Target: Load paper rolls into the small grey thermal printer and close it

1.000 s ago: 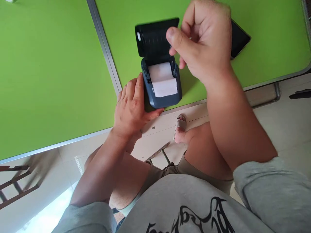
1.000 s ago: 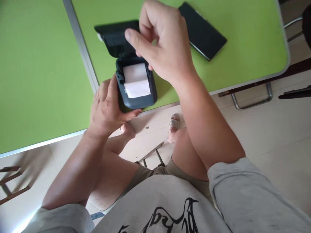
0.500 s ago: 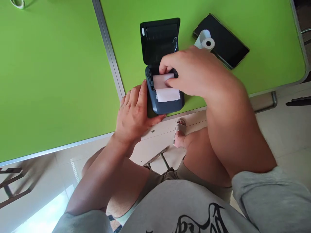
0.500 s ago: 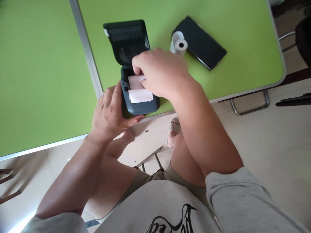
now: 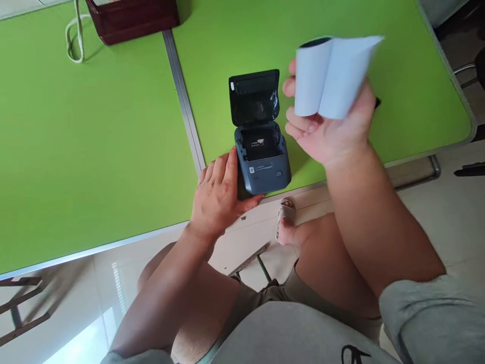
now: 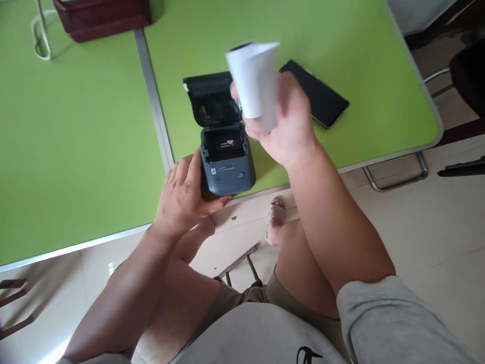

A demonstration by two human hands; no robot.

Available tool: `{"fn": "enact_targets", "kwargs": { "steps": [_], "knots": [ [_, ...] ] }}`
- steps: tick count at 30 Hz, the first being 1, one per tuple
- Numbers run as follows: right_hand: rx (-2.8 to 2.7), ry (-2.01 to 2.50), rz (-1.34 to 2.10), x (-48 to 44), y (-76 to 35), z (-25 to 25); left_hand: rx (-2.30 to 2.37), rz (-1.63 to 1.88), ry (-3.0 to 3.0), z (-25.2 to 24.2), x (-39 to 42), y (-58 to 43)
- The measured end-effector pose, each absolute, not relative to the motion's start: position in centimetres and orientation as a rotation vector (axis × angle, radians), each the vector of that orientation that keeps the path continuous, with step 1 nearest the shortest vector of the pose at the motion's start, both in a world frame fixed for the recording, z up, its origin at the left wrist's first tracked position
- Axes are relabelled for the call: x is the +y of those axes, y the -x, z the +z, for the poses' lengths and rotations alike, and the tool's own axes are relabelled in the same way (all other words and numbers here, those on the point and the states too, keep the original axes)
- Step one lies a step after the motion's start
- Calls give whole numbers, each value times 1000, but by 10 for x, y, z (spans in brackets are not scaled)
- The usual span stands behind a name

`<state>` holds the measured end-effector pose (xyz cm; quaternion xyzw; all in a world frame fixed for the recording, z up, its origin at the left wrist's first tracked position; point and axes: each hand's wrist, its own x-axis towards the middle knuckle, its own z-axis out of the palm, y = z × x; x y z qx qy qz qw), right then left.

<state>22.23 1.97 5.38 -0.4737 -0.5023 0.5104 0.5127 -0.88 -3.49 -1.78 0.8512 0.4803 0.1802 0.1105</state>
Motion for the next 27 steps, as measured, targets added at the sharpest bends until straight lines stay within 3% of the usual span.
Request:
{"fn": "enact_targets", "kwargs": {
  "steps": [11,19,27],
  "knots": [
    [-1068,1420,905,30,-221,8,1426,521,-2474,-15,-35,9],
    [-1587,1559,361,10,-241,-6,1402,504,-2476,-16,-35,9],
    [-1822,1526,223,5,-262,-21,1405,473,-2527,-14,-34,8]
  ]
}}
